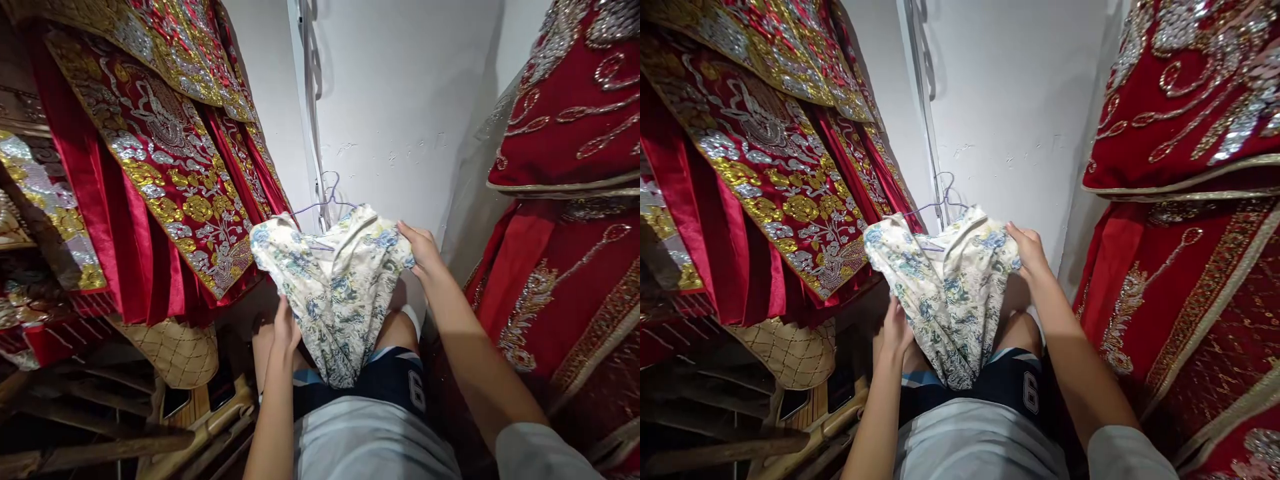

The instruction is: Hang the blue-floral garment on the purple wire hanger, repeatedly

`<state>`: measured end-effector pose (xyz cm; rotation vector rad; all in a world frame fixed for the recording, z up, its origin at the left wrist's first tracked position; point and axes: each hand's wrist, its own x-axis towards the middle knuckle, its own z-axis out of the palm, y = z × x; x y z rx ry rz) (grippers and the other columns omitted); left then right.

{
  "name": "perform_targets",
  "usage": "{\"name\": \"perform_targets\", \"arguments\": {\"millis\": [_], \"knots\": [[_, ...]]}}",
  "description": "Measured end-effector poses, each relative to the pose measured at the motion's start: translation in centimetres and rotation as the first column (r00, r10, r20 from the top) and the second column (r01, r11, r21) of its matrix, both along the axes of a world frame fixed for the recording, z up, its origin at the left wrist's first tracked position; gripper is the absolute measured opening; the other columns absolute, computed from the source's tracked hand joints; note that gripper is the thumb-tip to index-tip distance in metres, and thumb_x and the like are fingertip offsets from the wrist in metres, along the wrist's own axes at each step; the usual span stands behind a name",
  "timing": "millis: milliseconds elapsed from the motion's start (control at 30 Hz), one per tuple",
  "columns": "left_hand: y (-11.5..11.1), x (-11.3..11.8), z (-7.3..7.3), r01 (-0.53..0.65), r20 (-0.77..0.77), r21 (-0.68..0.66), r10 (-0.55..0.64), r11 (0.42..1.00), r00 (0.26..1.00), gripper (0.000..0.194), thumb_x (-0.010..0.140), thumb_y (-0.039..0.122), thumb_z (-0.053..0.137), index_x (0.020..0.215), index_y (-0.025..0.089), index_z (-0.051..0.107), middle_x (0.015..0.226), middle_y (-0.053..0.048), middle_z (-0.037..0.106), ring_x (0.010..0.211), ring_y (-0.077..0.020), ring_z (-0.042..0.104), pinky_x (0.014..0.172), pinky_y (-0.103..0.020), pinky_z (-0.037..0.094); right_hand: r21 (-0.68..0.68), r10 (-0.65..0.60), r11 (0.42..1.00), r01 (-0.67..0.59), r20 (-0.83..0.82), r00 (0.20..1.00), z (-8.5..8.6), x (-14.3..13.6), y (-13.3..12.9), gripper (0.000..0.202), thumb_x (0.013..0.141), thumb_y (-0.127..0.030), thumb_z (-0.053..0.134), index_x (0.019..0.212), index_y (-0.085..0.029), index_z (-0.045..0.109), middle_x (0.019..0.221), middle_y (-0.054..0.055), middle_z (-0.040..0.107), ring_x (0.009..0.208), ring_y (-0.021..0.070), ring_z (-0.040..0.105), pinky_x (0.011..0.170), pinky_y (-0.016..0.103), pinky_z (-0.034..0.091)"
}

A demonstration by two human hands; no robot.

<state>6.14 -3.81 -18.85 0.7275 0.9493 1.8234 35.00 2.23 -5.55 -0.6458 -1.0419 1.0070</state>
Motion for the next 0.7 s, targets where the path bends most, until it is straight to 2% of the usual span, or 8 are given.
{"name": "perform_targets", "arguments": {"millis": [167, 267, 367, 433, 500, 533, 600, 700], "knots": [[-1.5, 0.6, -1.3, 0.1, 0.018, -0.175, -0.098, 0.979, 0.995, 0.04, 0.061, 0.028, 0.086, 0.095, 0.016, 0.07, 0.11, -0.011, 0.072, 0.128, -0.0304, 0.055, 0.115, -0.043, 0.035, -0.039, 0.087, 0.996, -0.083, 0.102, 0.991, -1.0, -0.2, -0.5, 0.036, 0.066, -0.052, 0.078, 0.07, -0.018, 0.067, 0.067, 0.006, 0.07, 0.076, 0.0269, 0.071, 0.065, 0.034, 0.056], [-2.9, 2.2, -2.1, 0.241, 0.022, -0.167, -0.24, 0.956, 0.97, 0.055, 0.055, 0.03, 0.09, 0.103, 0.012, 0.07, 0.109, -0.014, 0.073, 0.123, -0.0348, 0.059, 0.111, -0.047, 0.04, -0.003, -0.172, 0.985, 0.174, 0.109, 0.979, -3.9, 0.5, -1.2, 0.035, 0.071, -0.05, 0.073, 0.082, -0.017, 0.068, 0.084, 0.008, 0.072, 0.091, 0.027, 0.068, 0.078, 0.036, 0.054], [-3.5, 4.8, -2.4, 0.284, 0.048, -0.109, -0.28, 0.953, 0.959, 0.068, 0.055, 0.03, 0.09, 0.117, 0.015, 0.065, 0.118, -0.014, 0.071, 0.122, -0.0336, 0.06, 0.11, -0.047, 0.042, 0.054, -0.684, 0.727, 0.684, -0.033, 0.729, -7.9, -0.8, -2.5, 0.033, 0.077, -0.043, 0.063, 0.099, -0.018, 0.063, 0.108, 0.009, 0.067, 0.104, 0.0233, 0.061, 0.092, 0.036, 0.048], [-3.4, 6.3, -2.5, 0.241, 0.022, -0.075, -0.24, 0.968, 0.971, 0.071, 0.057, 0.029, 0.089, 0.123, 0.018, 0.063, 0.127, -0.012, 0.067, 0.126, -0.0306, 0.057, 0.113, -0.044, 0.039, 0.001, -0.751, 0.66, 0.751, -0.028, 0.66, -10.5, -2.5, -3.7, 0.028, 0.083, -0.043, 0.055, 0.097, -0.019, 0.059, 0.102, 0.008, 0.065, 0.094, 0.0204, 0.061, 0.086, 0.035, 0.048], [-3.3, 7.3, -2.6, 0.194, -0.041, -0.032, -0.195, 0.98, 0.98, 0.07, 0.061, 0.029, 0.088, 0.125, 0.019, 0.062, 0.133, -0.011, 0.063, 0.129, -0.028, 0.055, 0.115, -0.041, 0.036, 0.007, -0.36, 0.929, 0.37, 0.251, 0.899, -12.2, -4.4, -4.9, 0.028, 0.085, -0.047, 0.054, 0.086, -0.02, 0.059, 0.083, 0.005, 0.065, 0.074, 0.0183, 0.06, 0.071, 0.031, 0.049], [-3.2, 7.6, -2.6, 0.172, -0.075, -0.005, -0.172, 0.985, 0.982, 0.069, 0.062, 0.03, 0.087, 0.126, 0.019, 0.061, 0.133, -0.011, 0.063, 0.129, -0.0271, 0.055, 0.115, -0.04, 0.035, -0.04, -0.076, 0.994, 0.101, 0.412, 0.908, -12.6, -5.1, -5.5, 0.03, 0.084, -0.049, 0.056, 0.081, -0.02, 0.059, 0.074, 0.003, 0.065, 0.066, 0.0172, 0.058, 0.064, 0.029, 0.047], [-3.1, 7.7, -2.7, 0.157, -0.127, 0.032, -0.152, 0.987, 0.98, 0.067, 0.065, 0.033, 0.085, 0.126, 0.018, 0.061, 0.13, -0.011, 0.065, 0.127, -0.0268, 0.056, 0.114, -0.04, 0.035, -0.187, 0.324, 0.945, -0.268, 0.628, 0.708, -12.6, -6.2, -6.4, 0.034, 0.083, -0.051, 0.061, 0.073, -0.019, 0.058, 0.064, 0.002, 0.064, 0.055, 0.0152, 0.053, 0.054, 0.027, 0.041], [-3.3, 7.3, -2.6, 0.173, -0.167, 0.033, -0.165, 0.984, 0.972, 0.06, 0.067, 0.036, 0.083, 0.119, 0.014, 0.062, 0.12, -0.013, 0.068, 0.12, -0.0288, 0.06, 0.111, -0.043, 0.039, -0.235, 0.382, 0.919, -0.315, 0.723, 0.575, -11.7, -6.7, -7.1, 0.038, 0.086, -0.049, 0.06, 0.065, -0.018, 0.055, 0.059, 0.002, 0.063, 0.055, 0.0144, 0.052, 0.054, 0.026, 0.037]]}}
